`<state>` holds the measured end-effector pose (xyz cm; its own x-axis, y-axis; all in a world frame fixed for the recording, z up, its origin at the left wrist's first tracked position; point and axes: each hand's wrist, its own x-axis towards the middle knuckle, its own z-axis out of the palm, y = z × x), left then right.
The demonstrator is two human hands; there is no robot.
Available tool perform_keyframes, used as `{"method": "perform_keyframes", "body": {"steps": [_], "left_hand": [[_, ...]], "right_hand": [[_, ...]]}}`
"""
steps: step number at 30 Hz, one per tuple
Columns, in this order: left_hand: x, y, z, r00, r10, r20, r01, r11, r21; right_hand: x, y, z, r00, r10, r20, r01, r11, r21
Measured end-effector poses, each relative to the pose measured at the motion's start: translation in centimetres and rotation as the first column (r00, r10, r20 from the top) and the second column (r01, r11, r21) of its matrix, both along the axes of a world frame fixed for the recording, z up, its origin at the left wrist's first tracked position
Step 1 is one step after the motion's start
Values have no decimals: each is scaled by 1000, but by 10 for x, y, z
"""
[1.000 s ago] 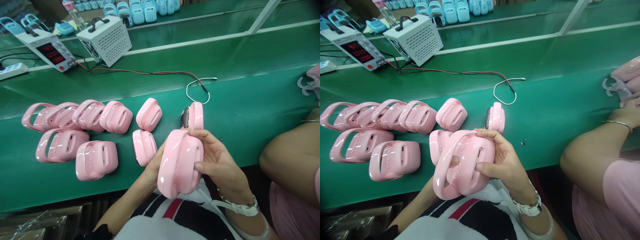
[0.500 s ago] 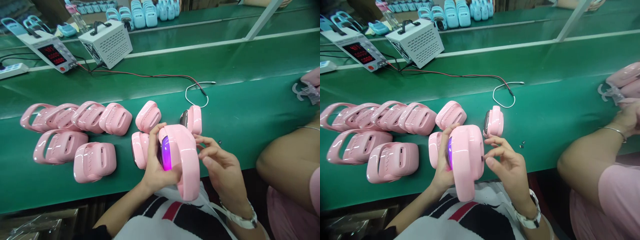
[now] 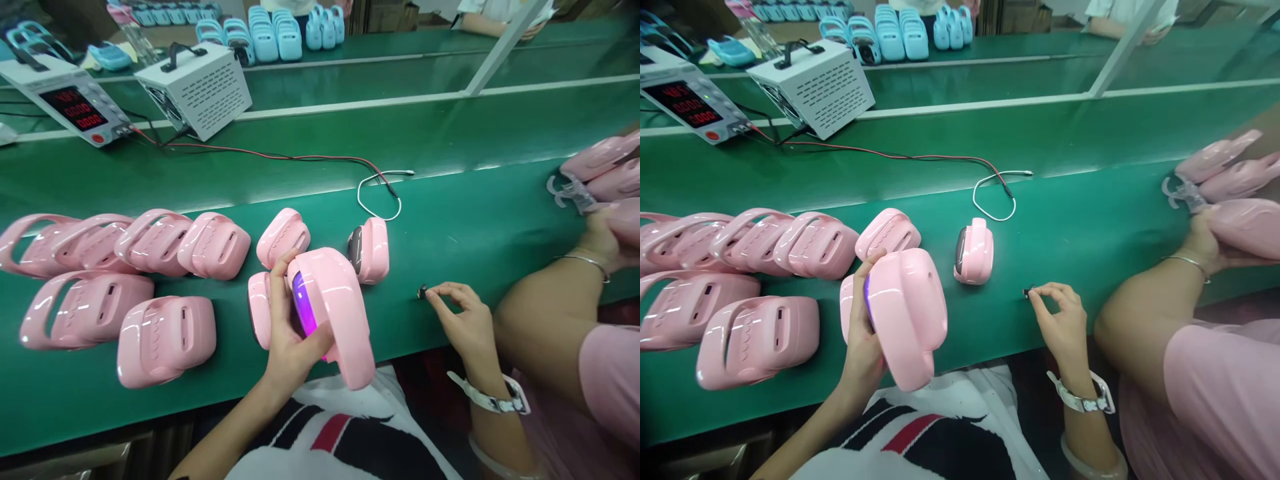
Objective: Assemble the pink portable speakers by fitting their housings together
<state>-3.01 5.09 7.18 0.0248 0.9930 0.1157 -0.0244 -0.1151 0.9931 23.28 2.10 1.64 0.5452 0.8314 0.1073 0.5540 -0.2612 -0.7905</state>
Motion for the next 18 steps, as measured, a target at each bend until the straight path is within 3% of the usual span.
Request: {"method": "perform_keyframes", "body": {"steps": [3,7,10,12,15,17,18], "left_hand": [[5,0,4,999,-30,15,31,998,-60],[12,-1,8,996,-89,26,92,983,-160],[14,-1,8,995,-93,22,95,979,-178],[14,0,8,998,-66,3,65,979,-194],[16,1,8,1000,1,-24,-6,974,-225],[18,1,7,1000,29,3,-28,970,-243],[18,1,6,999,20,47,-7,967,-255]], "right_hand": [[22,1,-23,998,-12,56,15,999,-45],[19,2,-18,998,33,57,-31,999,-32],[0,-1,3,995,84,-61,-81,996,36],[-18,-6,22,963,186,-196,-163,978,130],[-50,-15,55,817,485,-313,-404,868,289],[-66,-16,76,728,617,-298,-551,786,281],[-70,-12,85,710,634,-307,-590,773,234]]}}
